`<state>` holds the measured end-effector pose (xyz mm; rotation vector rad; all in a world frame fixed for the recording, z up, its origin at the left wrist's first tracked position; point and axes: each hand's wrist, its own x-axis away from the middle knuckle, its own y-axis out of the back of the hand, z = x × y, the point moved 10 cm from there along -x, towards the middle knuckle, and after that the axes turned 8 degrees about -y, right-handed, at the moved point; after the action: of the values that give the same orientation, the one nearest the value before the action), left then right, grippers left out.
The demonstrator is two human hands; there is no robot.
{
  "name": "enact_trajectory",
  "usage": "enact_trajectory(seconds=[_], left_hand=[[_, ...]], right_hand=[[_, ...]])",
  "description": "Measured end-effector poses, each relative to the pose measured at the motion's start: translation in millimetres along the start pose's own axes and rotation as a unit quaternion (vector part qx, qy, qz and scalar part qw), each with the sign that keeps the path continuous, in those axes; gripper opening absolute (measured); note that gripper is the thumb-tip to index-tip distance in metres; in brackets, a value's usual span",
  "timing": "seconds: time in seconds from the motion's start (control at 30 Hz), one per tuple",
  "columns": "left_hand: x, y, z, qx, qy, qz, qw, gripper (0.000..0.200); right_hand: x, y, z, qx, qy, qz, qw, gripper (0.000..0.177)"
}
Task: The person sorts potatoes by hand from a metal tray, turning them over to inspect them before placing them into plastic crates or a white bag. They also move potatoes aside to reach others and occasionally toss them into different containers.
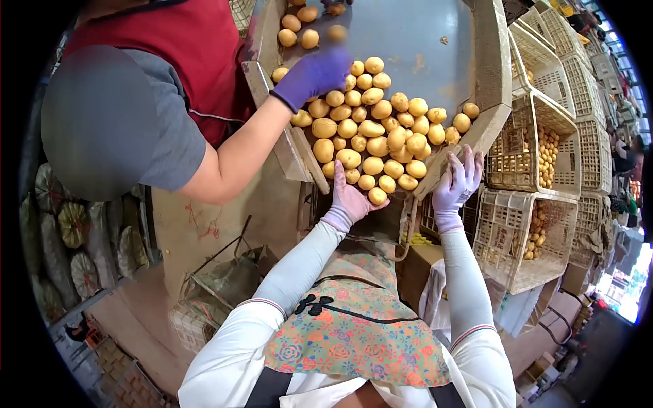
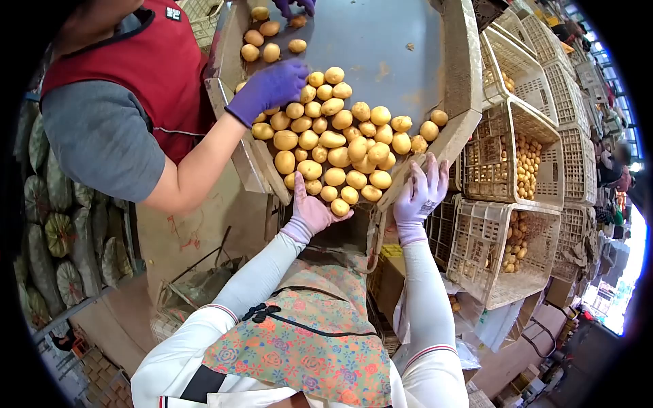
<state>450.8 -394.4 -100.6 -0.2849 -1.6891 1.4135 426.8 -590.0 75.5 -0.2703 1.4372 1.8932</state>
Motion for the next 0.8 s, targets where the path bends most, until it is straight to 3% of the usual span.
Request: enact_trajectory(seconds=[0.03, 0.07, 0.1, 0.13, 0.17, 0.23, 0.33, 0.37, 0.43, 0.5, 0.57, 0.63, 0.7, 0.8], left_hand=[[-1, 2, -1, -0.002, 0.001, -0.019, 1.0, 0.108], [-2, -1, -2, -0.016, -0.007, -0.01, 1.0, 0.106], [-2, 0, -3, -0.01, -0.009, -0.014, 1.0, 0.106], [-2, -3, -3, -0.016, -0.002, 0.002, 1.0, 0.104], [-1, -5, -3, -0.024, 0.007, 0.019, 1.0, 0.103], [1, -5, -2, 0.0, 0.02, 0.019, 1.0, 0.101], [-2, 0, -6, -0.042, 0.004, -0.025, 0.999, 0.104], [-3, 2, -6, -0.038, 0.007, -0.024, 0.999, 0.104], [-6, 3, -3, -0.041, 0.01, -0.011, 0.999, 0.108], [-8, 3, -3, -0.07, -0.002, -0.028, 0.997, 0.113], [-11, 2, -2, -0.079, -0.008, -0.036, 0.996, 0.113], [-10, -3, -3, -0.08, -0.015, -0.036, 0.996, 0.113], [-12, 0, -2, -0.057, -0.01, -0.02, 0.998, 0.111], [-6, -5, -4, -0.072, -0.006, -0.023, 0.997, 0.108]], right_hand=[[-1, 0, 6, 0.001, 0.002, 0.005, 1.0, 0.031], [-1, -4, 12, 0.094, -0.012, 0.019, 0.995, 0.036], [-2, -6, 23, 0.186, -0.025, 0.033, 0.982, 0.044], [4, -16, 39, 0.182, -0.008, 0.088, 0.979, 0.059], [6, -22, 59, 0.157, 0.016, 0.155, 0.975, 0.061], [11, -34, 44, 0.2, -0.016, 0.199, 0.959, 0.056], [-23, -5, 16, -0.005, -0.014, 0.088, 0.996, 0.048], [-31, 1, -5, 0.026, -0.064, 0.075, 0.995, 0.05], [-39, -16, -19, 0.181, -0.031, 0.089, 0.979, 0.052], [-38, -28, -14, 0.247, -0.021, 0.14, 0.959, 0.057], [-24, -35, -1, 0.175, -0.002, 0.104, 0.979, 0.064], [-2, -63, 54, 0.061, 0.016, 0.242, 0.968, 0.067], [28, -103, 81, 0.067, 0.033, 0.302, 0.95, 0.065], [3, -123, 78, 0.091, 0.039, 0.236, 0.967, 0.063]])
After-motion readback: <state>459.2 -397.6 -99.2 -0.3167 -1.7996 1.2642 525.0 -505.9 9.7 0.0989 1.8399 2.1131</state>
